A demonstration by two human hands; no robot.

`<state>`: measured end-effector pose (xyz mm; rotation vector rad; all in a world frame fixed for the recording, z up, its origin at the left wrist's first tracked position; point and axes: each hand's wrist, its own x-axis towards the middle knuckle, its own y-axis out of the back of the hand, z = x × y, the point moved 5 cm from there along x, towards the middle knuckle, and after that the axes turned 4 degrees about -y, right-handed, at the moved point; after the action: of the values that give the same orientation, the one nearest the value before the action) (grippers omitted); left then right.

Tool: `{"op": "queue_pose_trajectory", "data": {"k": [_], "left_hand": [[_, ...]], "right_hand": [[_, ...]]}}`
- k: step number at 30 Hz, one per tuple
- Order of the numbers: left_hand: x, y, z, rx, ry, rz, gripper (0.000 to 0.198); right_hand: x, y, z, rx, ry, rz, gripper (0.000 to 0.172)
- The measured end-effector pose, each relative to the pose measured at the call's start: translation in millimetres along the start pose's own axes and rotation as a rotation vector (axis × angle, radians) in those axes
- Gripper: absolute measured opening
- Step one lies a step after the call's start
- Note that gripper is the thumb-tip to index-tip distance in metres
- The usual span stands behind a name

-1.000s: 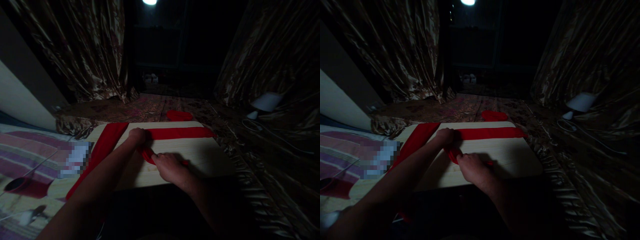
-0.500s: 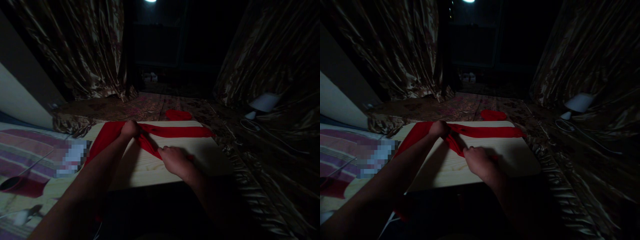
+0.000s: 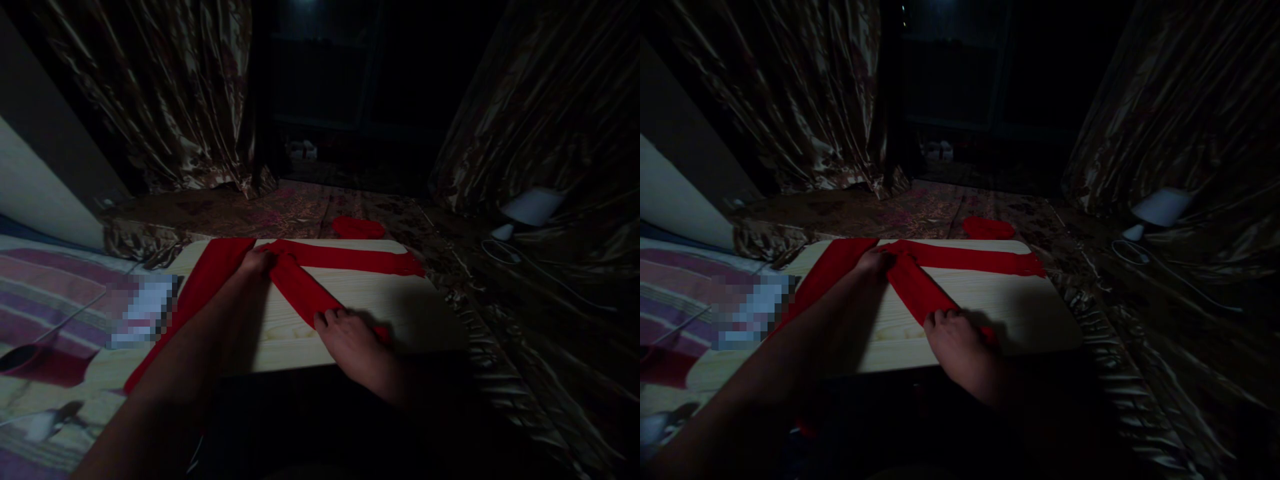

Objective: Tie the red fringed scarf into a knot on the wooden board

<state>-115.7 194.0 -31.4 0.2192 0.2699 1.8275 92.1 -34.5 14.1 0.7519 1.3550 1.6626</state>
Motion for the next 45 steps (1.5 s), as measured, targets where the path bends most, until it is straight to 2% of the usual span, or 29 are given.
{"op": "queue_pose_trajectory", "data": {"k": [4, 7, 8, 9, 11, 13, 17, 20, 25, 29, 32, 34, 37, 39, 41, 42, 45], "left_hand": [[1, -1.2, -7, -0.078, -0.02, -0.037, 0.068], [-2, 5.3, -14, 0.03, -0.036, 0.032, 0.09], [-4, 8.4, -16, 0.094, -0.04, 0.065, 0.093], [-7, 11.4, -16, 0.158, -0.044, 0.095, 0.093], [-14, 16.6, -15, 0.262, -0.045, 0.132, 0.089], [-20, 19.2, -12, 0.322, -0.032, 0.113, 0.075], [-27, 20.9, -8, 0.413, -0.023, 0.032, 0.041], [-29, 23.2, -7, 0.406, -0.036, 0.057, 0.033], [-28, 27.6, -10, 0.371, -0.027, 0.147, 0.026], [-28, 28.4, -10, 0.336, -0.079, 0.202, 0.021], [-28, 23.2, -5, 0.328, -0.199, 0.187, 0.025], [-29, 17.7, -1, 0.356, -0.247, 0.139, 0.034], [-33, 10.6, 2, 0.464, -0.222, 0.03, 0.058], [-37, 9.8, 3, 0.605, -0.182, -0.024, 0.064], [-40, 10.7, 3, 0.757, -0.155, -0.074, 0.059], [-42, 11.4, 3, 0.815, -0.151, -0.098, 0.054], [-44, 14.5, 4, 0.873, -0.165, -0.111, 0.039]], "right_hand": [[2, 8, 8, 0.072, 0.045, -0.024, 0.036], [11, 14, 24, 0.263, 0.163, -0.15, 0.036], [18, 15, 32, 0.317, 0.177, -0.179, 0.039], [29, 17, 45, 0.343, 0.125, -0.161, 0.039], [56, 17, 74, 0.289, -0.066, -0.039, 0.035], [82, 12, 98, 0.21, -0.213, 0.053, 0.032], [122, -10, 119, 0.135, -0.212, 0.037, 0.037], [136, -21, 128, 0.119, -0.192, 0.002, 0.041], [136, -28, 145, 0.072, -0.2, 0.056, 0.041], [121, -31, 170, 0.022, -0.306, 0.127, 0.04], [109, -30, 192, -0.007, -0.391, 0.169, 0.038], [103, -33, 201, -0.001, -0.429, 0.12, 0.039], [101, -39, 201, 0.079, -0.449, 0.061, 0.043], [104, -42, 190, 0.168, -0.393, 0.088, 0.058], [108, -45, 174, 0.248, -0.289, 0.121, 0.068], [111, -47, 165, 0.277, -0.243, 0.129, 0.068], [117, -54, 149, 0.317, -0.2, 0.136, 0.055]]}}
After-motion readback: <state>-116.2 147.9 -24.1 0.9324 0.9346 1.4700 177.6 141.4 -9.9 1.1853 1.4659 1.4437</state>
